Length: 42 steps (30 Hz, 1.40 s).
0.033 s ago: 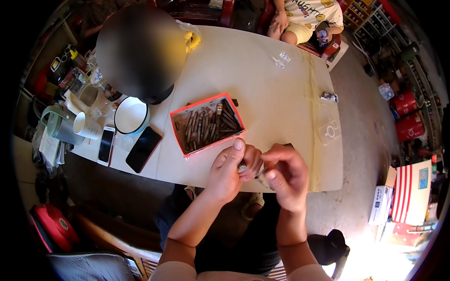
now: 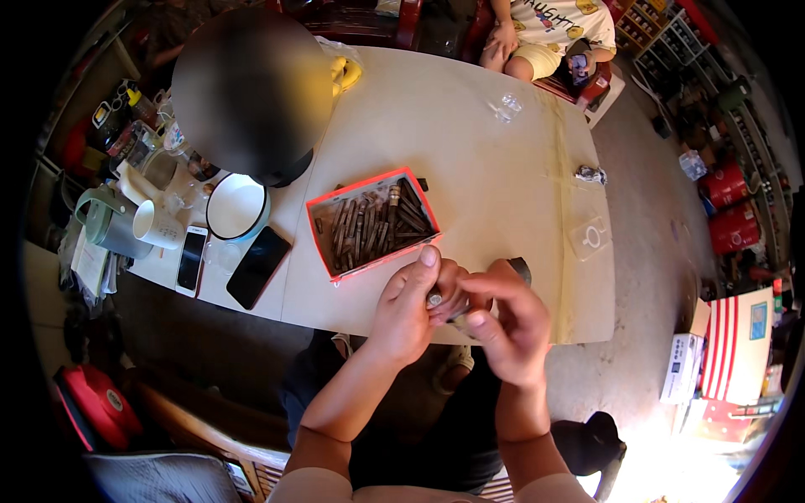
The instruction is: The person manipulates small metal components, including a spring and a cylindrical piece, attempting to fit them together by hand while seated at a table.
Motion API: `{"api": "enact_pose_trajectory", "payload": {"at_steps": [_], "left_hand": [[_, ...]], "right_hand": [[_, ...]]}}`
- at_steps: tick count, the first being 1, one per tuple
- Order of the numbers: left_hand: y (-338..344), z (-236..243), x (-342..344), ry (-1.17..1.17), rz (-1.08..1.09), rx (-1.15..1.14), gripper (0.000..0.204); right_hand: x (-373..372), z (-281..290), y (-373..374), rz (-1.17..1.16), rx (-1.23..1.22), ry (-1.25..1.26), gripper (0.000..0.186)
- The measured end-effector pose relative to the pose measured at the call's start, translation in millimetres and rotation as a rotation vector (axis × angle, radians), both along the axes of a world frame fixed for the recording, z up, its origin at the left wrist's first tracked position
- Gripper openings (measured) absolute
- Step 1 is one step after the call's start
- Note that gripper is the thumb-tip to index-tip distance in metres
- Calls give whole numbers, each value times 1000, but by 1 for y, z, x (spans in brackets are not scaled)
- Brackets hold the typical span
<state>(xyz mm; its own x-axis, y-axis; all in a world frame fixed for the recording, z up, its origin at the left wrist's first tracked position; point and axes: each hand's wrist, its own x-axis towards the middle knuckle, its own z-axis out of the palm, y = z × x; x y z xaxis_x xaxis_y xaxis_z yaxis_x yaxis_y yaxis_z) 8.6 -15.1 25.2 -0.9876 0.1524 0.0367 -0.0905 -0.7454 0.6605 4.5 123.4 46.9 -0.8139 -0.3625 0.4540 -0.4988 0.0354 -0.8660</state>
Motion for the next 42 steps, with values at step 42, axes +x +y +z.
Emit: {"api": "enact_pose_trajectory", "payload": {"at_steps": [42], "left_hand": [[-10,-11,4,358,270,-587,42]], "right_hand": [[20,-1,-12,-8,-254,-396,21]]}}
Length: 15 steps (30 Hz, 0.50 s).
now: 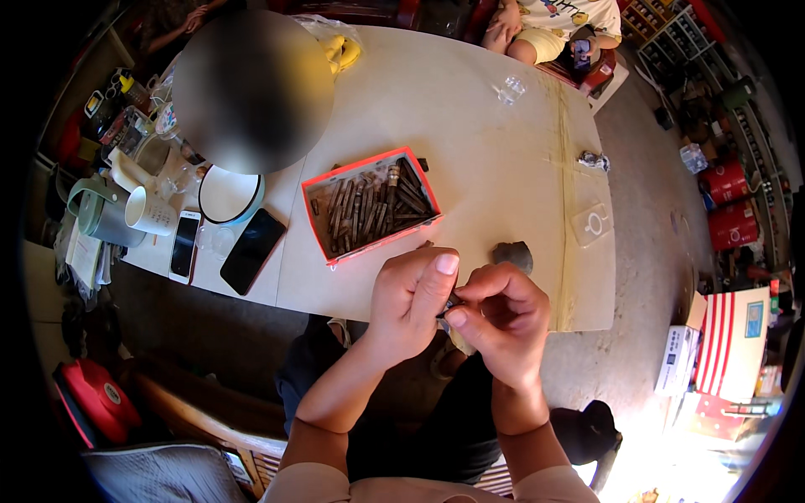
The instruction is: The person manipulates small metal components, including a spring and a cylindrical piece, attempting to fit them together by hand while seated at a table.
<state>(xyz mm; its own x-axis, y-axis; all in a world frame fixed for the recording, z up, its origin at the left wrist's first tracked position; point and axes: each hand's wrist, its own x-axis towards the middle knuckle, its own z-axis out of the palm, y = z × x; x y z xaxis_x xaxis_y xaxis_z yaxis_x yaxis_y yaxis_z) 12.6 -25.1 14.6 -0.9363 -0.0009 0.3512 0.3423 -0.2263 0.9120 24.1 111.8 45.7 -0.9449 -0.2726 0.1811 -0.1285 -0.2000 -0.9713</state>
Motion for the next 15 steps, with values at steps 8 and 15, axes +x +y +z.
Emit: {"api": "enact_pose_trajectory", "payload": {"at_steps": [8,15], "left_hand": [[0,-4,-3,38,16,-51,39],[-3,-6,-6,124,-54,-54,37]], "right_hand": [[-6,-5,2,76,-176,-248,17],[-9,-8,7,159,-249,-334,17]]}}
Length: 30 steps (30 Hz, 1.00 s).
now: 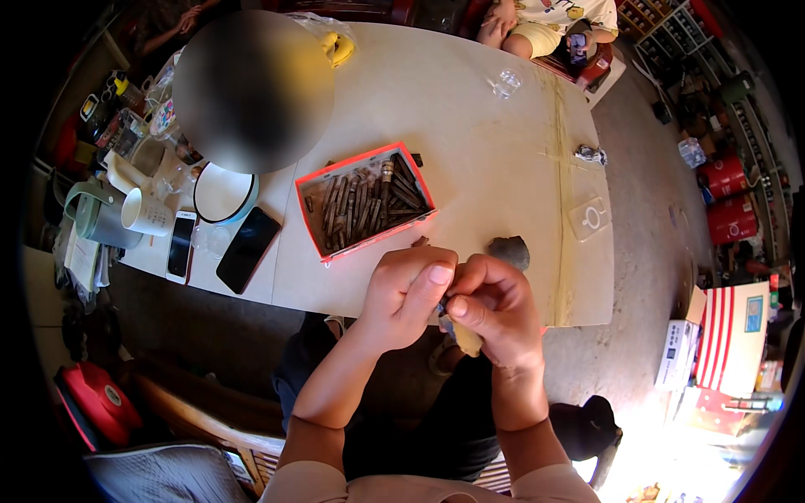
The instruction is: The person manipulates small metal components, including a spring and a cylindrical piece, attempting to fit them together by hand while seated at a table.
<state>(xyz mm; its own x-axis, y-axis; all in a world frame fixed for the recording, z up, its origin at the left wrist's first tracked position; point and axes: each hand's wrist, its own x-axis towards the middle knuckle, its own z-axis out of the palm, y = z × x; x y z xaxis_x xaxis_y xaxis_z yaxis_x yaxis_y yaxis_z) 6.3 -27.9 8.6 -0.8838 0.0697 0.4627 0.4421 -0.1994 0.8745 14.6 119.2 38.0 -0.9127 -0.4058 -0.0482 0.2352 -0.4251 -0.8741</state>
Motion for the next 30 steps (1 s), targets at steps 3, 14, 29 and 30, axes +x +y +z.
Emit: {"api": "enact_pose_trajectory", "payload": {"at_steps": [3,14,29,30], "left_hand": [[3,5,1,-61,-2,24,37],[5,-5,-3,-51,-37,117,47],[10,-4,-3,-373,-212,379,52],[11,-4,-3,-417,-255,419,53]], "right_hand": [[-6,-9,2,72,-86,-81,15],[-9,-12,1,73,-204,-250,15],[-4,-5,-8,-324,498,725,24],[-5,-4,-8,-322,510,752,24]]}}
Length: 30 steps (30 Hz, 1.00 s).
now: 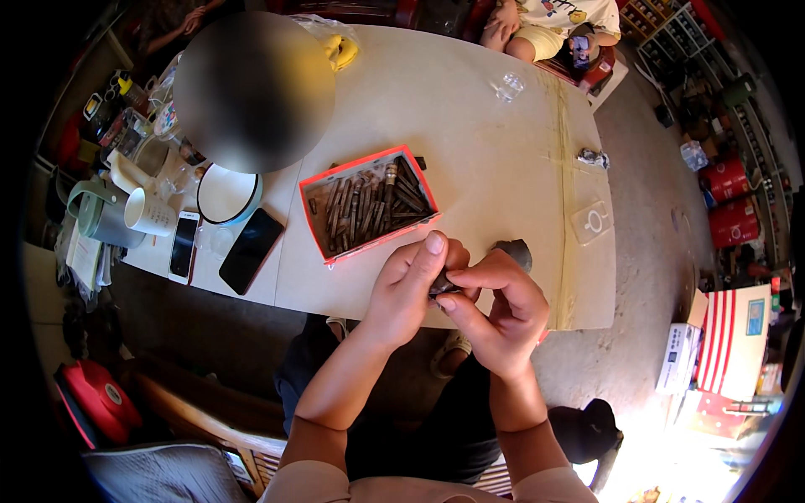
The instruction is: The person manipulates small metal components, including a spring and a cylindrical piece, attempting to fit them together by hand while seated at a table.
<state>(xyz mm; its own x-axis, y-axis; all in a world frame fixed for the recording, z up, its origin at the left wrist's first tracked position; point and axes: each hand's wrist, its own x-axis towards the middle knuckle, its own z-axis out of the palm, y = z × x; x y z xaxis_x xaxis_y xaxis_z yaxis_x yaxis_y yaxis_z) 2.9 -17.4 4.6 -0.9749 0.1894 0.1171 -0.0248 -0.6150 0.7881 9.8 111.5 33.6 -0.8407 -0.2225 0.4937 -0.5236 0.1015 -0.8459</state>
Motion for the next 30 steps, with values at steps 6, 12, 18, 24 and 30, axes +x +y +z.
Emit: {"api": "enact_pose_trajectory", "payload": {"at_steps": [6,12,18,24,30], "left_hand": [[0,2,2,-85,29,-34,49],[-6,0,1,217,195,-313,44],[-9,-2,-2,412,258,-427,40],[-11,-2,-2,409,307,-563,39],[-8,3,0,439,288,-477,40]], "right_hand": [[2,3,0,14,-31,-75,24],[7,7,1,103,-225,-395,22],[-2,1,11,282,-448,-698,14],[7,8,5,129,-186,-539,13],[-5,-7,12,422,-623,-850,13]]}}
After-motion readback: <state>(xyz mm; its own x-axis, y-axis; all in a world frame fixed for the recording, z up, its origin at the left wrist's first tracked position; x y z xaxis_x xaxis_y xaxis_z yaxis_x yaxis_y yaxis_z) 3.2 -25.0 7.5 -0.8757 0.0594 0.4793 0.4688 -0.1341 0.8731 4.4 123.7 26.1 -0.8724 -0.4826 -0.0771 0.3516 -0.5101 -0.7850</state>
